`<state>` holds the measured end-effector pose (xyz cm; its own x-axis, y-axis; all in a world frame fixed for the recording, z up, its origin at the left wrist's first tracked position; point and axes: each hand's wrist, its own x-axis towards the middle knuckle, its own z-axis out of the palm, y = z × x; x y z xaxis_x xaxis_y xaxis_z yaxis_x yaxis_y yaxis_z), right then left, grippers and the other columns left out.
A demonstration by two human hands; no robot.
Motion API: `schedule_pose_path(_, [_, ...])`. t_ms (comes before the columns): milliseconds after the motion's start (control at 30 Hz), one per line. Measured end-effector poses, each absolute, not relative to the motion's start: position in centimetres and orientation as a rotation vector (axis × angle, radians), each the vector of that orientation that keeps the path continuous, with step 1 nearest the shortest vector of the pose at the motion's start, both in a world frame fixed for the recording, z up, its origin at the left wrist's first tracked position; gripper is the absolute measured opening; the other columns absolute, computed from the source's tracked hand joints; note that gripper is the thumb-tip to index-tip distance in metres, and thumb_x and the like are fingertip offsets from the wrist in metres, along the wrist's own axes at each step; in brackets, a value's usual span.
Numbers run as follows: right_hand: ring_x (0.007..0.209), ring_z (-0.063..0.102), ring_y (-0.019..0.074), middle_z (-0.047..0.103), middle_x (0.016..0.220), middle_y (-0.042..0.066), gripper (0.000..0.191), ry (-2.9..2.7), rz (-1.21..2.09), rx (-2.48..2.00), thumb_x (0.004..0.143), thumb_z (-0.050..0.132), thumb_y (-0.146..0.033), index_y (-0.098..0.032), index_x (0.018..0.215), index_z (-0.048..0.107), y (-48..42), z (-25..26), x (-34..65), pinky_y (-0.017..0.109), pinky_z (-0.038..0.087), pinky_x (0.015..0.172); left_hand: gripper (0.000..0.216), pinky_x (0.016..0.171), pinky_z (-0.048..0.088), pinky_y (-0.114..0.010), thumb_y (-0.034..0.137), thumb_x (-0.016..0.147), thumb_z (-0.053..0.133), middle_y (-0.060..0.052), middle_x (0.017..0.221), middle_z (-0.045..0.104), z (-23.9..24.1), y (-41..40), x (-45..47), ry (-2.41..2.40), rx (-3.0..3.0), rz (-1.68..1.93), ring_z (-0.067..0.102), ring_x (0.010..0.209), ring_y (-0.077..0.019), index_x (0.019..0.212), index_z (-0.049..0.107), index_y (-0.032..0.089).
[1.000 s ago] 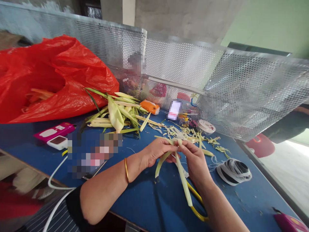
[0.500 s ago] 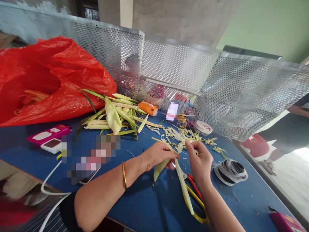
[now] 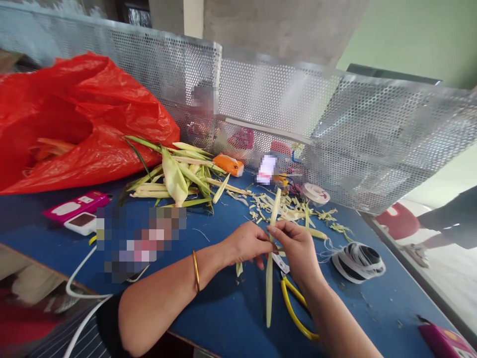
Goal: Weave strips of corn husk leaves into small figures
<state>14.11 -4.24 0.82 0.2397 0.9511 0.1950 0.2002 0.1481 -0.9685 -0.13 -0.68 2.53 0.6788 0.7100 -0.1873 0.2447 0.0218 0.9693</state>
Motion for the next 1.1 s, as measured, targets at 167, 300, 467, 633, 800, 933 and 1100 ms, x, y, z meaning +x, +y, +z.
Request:
schedule_pose_path(167, [0.059, 0.048, 0.0129, 0.056, 0.06, -0.003, 0.024, -1.231, 0.641, -1.356, 0.075, 0.07, -0.038, -0.019, 0.064, 0.062, -4.3, 0.3, 14.0, 0.026, 0.038, 0.057, 0.02, 0.04, 0.033, -0.018, 0.025, 0.075, 0.064, 0.001, 0.046, 0.057, 2.4, -0.7, -0.2, 0.744, 1.53, 0.387, 0.054, 0.041, -0.0092, 0.057, 0.068, 0.016])
schedule_pose_path(300, [0.079, 0.062, 0.02, 0.07, 0.082, 0.002, 0.021, -1.36, 0.497, -1.361, 0.082, 0.063, -0.04, -0.021, 0.081, 0.071, -4.4, 1.6, 14.6, 0.032, 0.045, 0.072, 0.017, 0.043, 0.033, -0.02, 0.029, 0.075, 0.068, -0.001, 0.052, 0.062, 2.7, -0.7, -0.2, 0.77, 1.369, 0.433, 0.055, 0.046, -0.0098, 0.065, 0.073, 0.016])
schedule_pose_path(467, [0.092, 0.065, 0.025, 0.073, 0.096, 0.007, 0.026, -1.338, 0.062, -1.412, 0.09, 0.055, -0.041, -0.022, 0.092, 0.073, -5.7, 3.9, 15.8, 0.037, 0.046, 0.081, 0.03, 0.068, 0.048, -0.025, 0.039, 0.071, 0.077, -0.009, 0.08, 0.073, 3.0, 0.6, -0.6, 0.722, 0.995, 0.691, 0.067, 0.071, -0.0147, 0.085, 0.076, 0.012])
schedule_pose_path(633, [0.078, 0.064, 0.0235, 0.072, 0.081, 0.005, 0.025, -1.622, -0.216, -1.422, 0.091, 0.055, -0.04, -0.024, 0.08, 0.072, -6.5, 3.3, 14.7, 0.036, 0.042, 0.076, 0.025, 0.08, 0.049, -0.027, 0.026, 0.07, 0.08, -0.009, 0.083, 0.073, 2.4, 1.1, -0.4, 0.632, 0.848, 0.911, 0.068, 0.08, -0.0153, 0.09, 0.075, 0.012])
schedule_pose_path(800, [0.075, 0.066, 0.0229, 0.075, 0.097, 0.006, 0.03, -1.678, 0.192, -1.583, 0.087, 0.058, -0.05, -0.024, 0.088, 0.072, -5.5, 0.5, 13.1, 0.031, 0.044, 0.063, 0.014, 0.076, 0.048, -0.024, 0.023, 0.072, 0.077, -0.009, 0.081, 0.072, 2.3, 0.5, 0.1, 0.638, 0.817, 0.913, 0.065, 0.079, -0.0147, 0.08, 0.075, 0.01])
schedule_pose_path(933, [0.082, 0.065, 0.0234, 0.074, 0.091, 0.006, 0.032, -1.546, 0.329, -1.546, 0.086, 0.058, -0.05, -0.021, 0.075, 0.069, -5.0, -0.3, 12.8, 0.03, 0.045, 0.07, 0.008, 0.081, 0.047, -0.024, 0.013, 0.071, 0.075, -0.009, 0.089, 0.072, 2.3, 0.2, 0.4, 0.655, 0.759, 0.92, 0.065, 0.085, -0.0141, 0.079, 0.075, 0.011])
schedule_pose_path(1100, [0.075, 0.06, 0.0197, 0.069, 0.078, 0.003, 0.034, -1.523, 0.415, -1.467, 0.086, 0.058, -0.046, -0.02, 0.065, 0.063, -5.5, 0.3, 12.4, 0.028, 0.044, 0.07, 0.015, 0.088, 0.045, -0.026, 0.01, 0.063, 0.078, -0.007, 0.086, 0.073, 2.1, 0.1, 0.8, 0.658, 0.7, 0.95, 0.064, 0.088, -0.0151, 0.078, 0.076, 0.011])
